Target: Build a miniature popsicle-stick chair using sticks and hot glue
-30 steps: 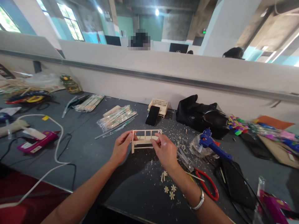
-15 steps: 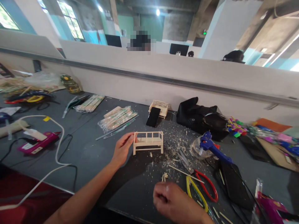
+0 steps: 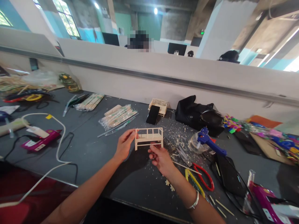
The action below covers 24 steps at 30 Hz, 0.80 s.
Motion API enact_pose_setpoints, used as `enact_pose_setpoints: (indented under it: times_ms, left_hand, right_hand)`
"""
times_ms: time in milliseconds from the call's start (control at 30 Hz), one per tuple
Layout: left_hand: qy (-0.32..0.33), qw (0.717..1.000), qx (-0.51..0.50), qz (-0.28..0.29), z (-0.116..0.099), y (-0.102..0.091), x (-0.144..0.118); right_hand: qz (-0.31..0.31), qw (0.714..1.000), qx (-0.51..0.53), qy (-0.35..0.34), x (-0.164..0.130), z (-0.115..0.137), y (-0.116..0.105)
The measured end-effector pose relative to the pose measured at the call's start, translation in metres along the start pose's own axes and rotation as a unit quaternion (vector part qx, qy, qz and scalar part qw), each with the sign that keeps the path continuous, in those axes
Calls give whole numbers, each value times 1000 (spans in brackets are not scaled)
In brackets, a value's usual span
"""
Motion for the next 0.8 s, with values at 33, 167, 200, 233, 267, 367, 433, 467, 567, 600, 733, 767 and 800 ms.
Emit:
enact_pose_setpoints:
  times_ms: [33,167,200,233,267,367,433,467,567,600,733,767,800]
  left_hand:
    - [1,1000,-4,-1,0,0,0]
    - [7,1000,-2,-2,2,0,1]
    - [9,1000,3,2,2,0,1]
    - [12,1000,7,8,2,1,1]
    - [14,1000,11,14,2,1,1]
    - [19,1000,11,21,3,2,1]
    - [16,1000,-6,19,4,3,1]
    - [14,1000,-16,19,5,3,1]
    - [9,999,-40,21,9,5,4]
    - [8,999,-45,23,11,6,5]
    - [2,997,-67,37,18,8,8]
    - [1,997,-72,39,20,8,9]
    - [0,996,-75,41,21,7,10]
  right_hand:
    - [4,1000,3,1,0,0,0]
    - [24,1000,0,20,-16,-6,-3]
    - [29,999,-3,25,-24,-9,-5]
    - [35,999,-8,28,-33,-12,-7]
    - [39,999,-12,29,-43,-15,-11]
    - [28,998,-51,1,-72,-22,-30]
    - [-19,994,-105,-30,-88,-22,-50]
    - [-48,989,-136,-47,-94,-21,-60]
    - [-137,954,-251,-91,-103,-17,-89]
    - [-157,935,-300,-108,-103,-14,-95]
    - [-166,844,-481,-168,-95,-6,-102]
    - [-157,825,-516,-169,-92,-5,-101]
    - [-146,805,-551,-163,-89,-4,-99]
Point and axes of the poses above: each hand's wrist, its own x-axis towards the middle knuckle, its own y-axis out of the palm, z = x × y, the point moved 4 cm from there along x, towards the middle knuckle, and after that the axes turned 8 degrees about y, right-handed, at the moved point
